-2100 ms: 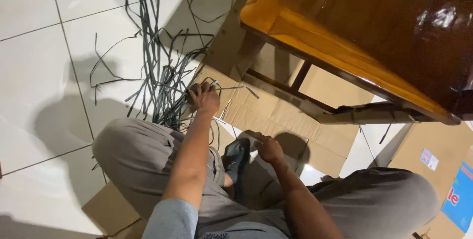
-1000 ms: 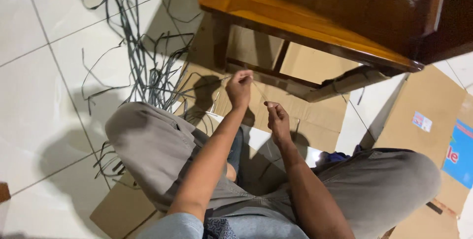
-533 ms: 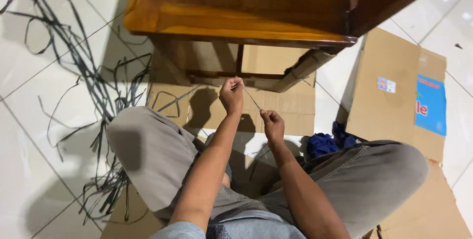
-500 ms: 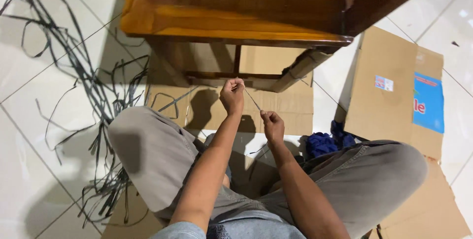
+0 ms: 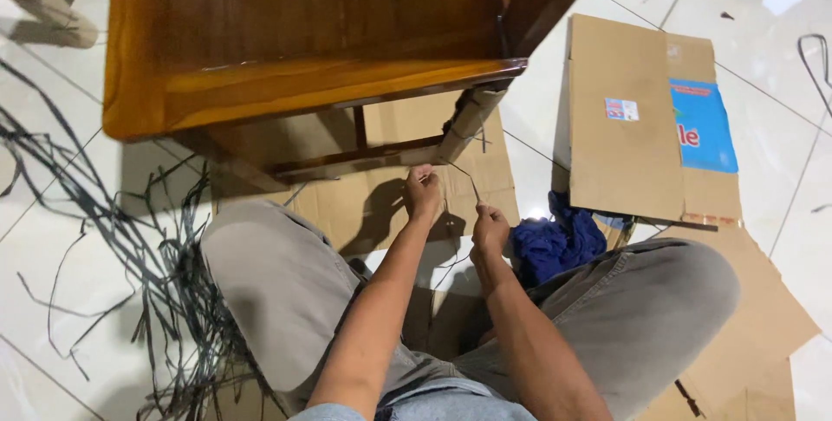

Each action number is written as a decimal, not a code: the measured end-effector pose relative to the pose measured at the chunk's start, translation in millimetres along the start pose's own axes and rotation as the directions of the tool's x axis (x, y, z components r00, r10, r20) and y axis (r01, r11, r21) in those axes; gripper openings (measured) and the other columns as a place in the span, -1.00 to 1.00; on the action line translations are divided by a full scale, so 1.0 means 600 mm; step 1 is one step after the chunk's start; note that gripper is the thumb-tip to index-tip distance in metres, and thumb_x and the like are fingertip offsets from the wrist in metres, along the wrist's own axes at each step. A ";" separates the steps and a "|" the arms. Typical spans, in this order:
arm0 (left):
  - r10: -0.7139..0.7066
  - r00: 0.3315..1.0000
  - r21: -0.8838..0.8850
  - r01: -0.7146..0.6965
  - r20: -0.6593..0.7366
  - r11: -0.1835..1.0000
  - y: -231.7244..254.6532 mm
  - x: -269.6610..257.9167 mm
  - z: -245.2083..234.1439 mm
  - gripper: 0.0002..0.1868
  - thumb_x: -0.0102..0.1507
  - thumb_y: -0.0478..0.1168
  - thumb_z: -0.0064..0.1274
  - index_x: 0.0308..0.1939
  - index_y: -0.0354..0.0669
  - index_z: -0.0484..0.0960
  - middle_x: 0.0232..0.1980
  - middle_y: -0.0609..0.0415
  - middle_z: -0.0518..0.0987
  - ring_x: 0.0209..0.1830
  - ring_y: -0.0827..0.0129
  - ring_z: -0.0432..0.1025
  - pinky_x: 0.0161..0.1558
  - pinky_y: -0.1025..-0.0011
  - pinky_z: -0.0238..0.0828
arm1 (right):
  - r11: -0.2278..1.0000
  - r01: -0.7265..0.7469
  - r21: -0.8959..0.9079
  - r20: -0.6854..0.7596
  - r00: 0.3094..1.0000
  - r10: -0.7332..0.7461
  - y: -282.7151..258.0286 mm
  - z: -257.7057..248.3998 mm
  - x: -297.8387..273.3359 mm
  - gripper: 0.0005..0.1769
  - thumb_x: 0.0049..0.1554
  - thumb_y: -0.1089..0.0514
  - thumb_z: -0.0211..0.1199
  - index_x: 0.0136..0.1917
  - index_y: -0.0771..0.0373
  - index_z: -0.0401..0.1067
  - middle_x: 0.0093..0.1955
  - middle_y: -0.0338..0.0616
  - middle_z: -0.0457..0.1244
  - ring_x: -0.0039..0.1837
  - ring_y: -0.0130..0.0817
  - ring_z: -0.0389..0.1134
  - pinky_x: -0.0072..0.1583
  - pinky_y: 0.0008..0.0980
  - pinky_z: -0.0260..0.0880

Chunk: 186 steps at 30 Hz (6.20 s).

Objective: Wrapping the legs of a wooden chair with cardboard and securing them with plastic ties.

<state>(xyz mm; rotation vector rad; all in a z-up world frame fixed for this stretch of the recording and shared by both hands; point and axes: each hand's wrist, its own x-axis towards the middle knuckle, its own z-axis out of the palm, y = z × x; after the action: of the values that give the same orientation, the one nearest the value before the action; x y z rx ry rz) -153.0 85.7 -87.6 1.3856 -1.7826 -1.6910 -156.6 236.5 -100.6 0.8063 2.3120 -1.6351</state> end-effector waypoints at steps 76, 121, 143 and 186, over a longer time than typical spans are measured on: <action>0.228 0.948 0.318 -0.292 0.224 0.902 -0.182 0.204 0.063 -0.71 0.31 -0.29 0.00 -0.08 -0.52 0.69 -0.05 -0.39 0.64 0.10 -0.25 0.48 0.15 -0.04 0.41 | 0.656 0.693 -0.301 0.754 0.594 -0.281 -0.187 0.150 0.237 -0.62 0.03 0.02 0.08 0.04 0.19 0.51 0.00 0.14 0.40 0.15 0.32 0.38 0.14 0.31 0.37; -0.187 0.923 -0.076 0.224 0.335 0.972 -0.004 0.039 0.062 -0.85 0.10 -0.11 0.31 -0.34 -0.03 0.71 -0.43 0.17 0.57 -0.35 0.45 0.39 -0.24 0.53 0.24 | 0.555 0.689 -0.465 0.699 0.671 -0.247 -0.177 -0.009 -0.029 -0.88 0.15 0.09 0.17 -0.01 0.01 0.44 -0.12 0.07 0.43 0.05 0.24 0.46 0.08 0.16 0.45; 0.009 0.978 0.108 -0.032 0.209 0.994 -0.139 0.076 0.100 -0.83 0.15 -0.30 0.17 -0.28 0.03 0.83 -0.23 0.05 0.75 -0.21 0.42 0.59 -0.16 0.38 0.51 | 0.857 0.350 -0.377 0.410 0.893 -0.184 -0.141 0.078 0.059 -0.67 0.05 -0.20 0.40 -0.01 -0.02 0.64 -0.07 -0.01 0.41 0.11 0.03 0.46 0.15 0.02 0.45; 0.251 0.964 0.118 -0.260 0.087 0.958 -0.069 0.059 0.082 -0.86 0.16 -0.16 0.27 -0.34 -0.14 0.71 -0.34 -0.16 0.64 -0.23 0.03 0.58 -0.22 0.22 0.49 | 0.508 0.777 -0.373 0.625 0.615 -0.481 -0.179 0.020 0.038 -0.83 0.13 0.01 0.27 0.02 -0.14 0.55 -0.10 -0.08 0.26 0.00 0.10 0.39 0.05 -0.02 0.48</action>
<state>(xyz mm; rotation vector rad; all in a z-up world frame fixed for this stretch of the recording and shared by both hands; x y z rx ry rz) -190.7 93.6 -149.9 1.0959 -2.0431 -1.5303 -234.7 206.9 -28.3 -0.6425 2.6390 -0.8901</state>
